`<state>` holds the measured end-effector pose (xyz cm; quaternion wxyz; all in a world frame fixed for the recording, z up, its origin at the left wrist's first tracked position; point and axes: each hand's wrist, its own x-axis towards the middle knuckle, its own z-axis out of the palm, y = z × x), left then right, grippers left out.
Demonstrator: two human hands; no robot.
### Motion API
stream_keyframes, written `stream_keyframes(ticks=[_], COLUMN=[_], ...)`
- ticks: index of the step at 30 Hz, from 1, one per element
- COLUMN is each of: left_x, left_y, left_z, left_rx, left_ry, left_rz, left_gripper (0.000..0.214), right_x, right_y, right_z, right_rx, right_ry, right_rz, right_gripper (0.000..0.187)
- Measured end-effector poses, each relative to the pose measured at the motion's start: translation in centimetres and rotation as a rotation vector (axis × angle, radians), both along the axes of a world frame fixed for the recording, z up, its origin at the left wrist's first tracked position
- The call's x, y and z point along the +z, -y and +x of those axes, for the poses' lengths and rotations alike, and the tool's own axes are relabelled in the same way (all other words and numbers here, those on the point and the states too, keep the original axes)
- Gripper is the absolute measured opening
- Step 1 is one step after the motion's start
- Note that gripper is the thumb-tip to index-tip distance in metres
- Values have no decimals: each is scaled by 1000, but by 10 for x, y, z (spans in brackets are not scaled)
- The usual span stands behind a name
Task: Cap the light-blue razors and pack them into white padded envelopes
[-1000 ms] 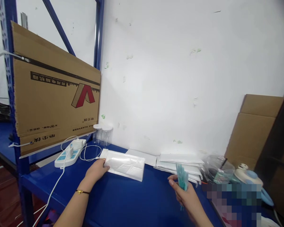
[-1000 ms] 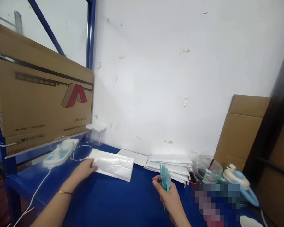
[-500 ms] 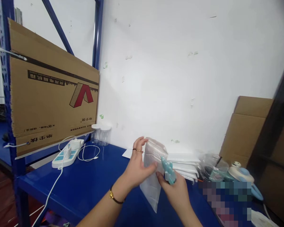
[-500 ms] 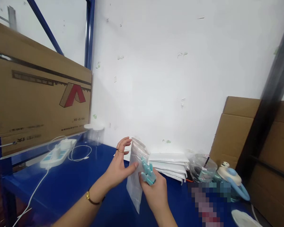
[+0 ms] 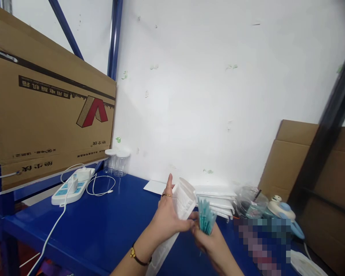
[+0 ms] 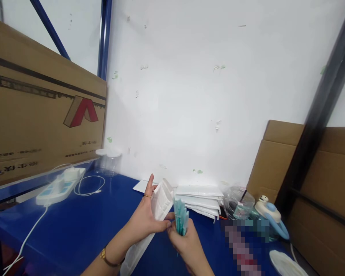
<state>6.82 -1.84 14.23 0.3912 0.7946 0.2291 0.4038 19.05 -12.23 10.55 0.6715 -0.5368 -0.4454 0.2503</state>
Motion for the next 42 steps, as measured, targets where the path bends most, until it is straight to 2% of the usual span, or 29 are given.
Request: stream_keyframes(ticks=[2, 5, 9, 12, 14, 19, 23, 26, 29, 34, 35, 37, 40, 42], left_x=[-2, -3, -1, 2, 3, 1, -3, -6, -7, -6, -5, -4, -2, -1], left_y=[-3, -4, 5, 16, 22, 27, 27, 27, 28, 30, 30, 29, 27, 26], left_z=[-1, 3, 17, 29, 36, 44, 45, 45, 45, 45, 44, 43, 43, 43], left_rx=[72, 158, 192, 191, 204, 247, 256, 267, 259, 213, 209, 210, 210, 209], left_ry=[-39, -62, -31, 3, 36, 127, 184, 216, 235, 223, 218, 213, 220, 221], left_rz=[70, 238, 398, 425, 417, 375, 378, 376, 369, 305, 288, 266, 244, 223], left_gripper=[126, 114, 102, 102, 102, 100, 97, 97, 97, 99, 99, 99, 100, 100], right_x=[14, 54, 113, 135, 135, 118, 122, 130, 132, 128, 129, 135, 151, 161], right_y=[7, 17, 21, 13, 5, -10, -15, -18, -19, -18, -18, -15, -7, -1], right_z=[7, 18, 17, 8, 2, 1, 9, 12, 8, 1, 1, 5, 13, 15], right_rx=[40, 38, 22, 0, -41, -251, -342, -334, -328, -156, -145, -211, -324, -282], right_ry=[-160, -281, -199, -126, -81, 71, 144, 124, 150, 330, 359, 384, 288, 195], right_rz=[44, 270, 439, 449, 402, 321, 322, 333, 275, 104, 104, 166, 260, 262], right_gripper=[28, 22, 28, 25, 25, 26, 28, 27, 29, 32, 32, 31, 31, 32])
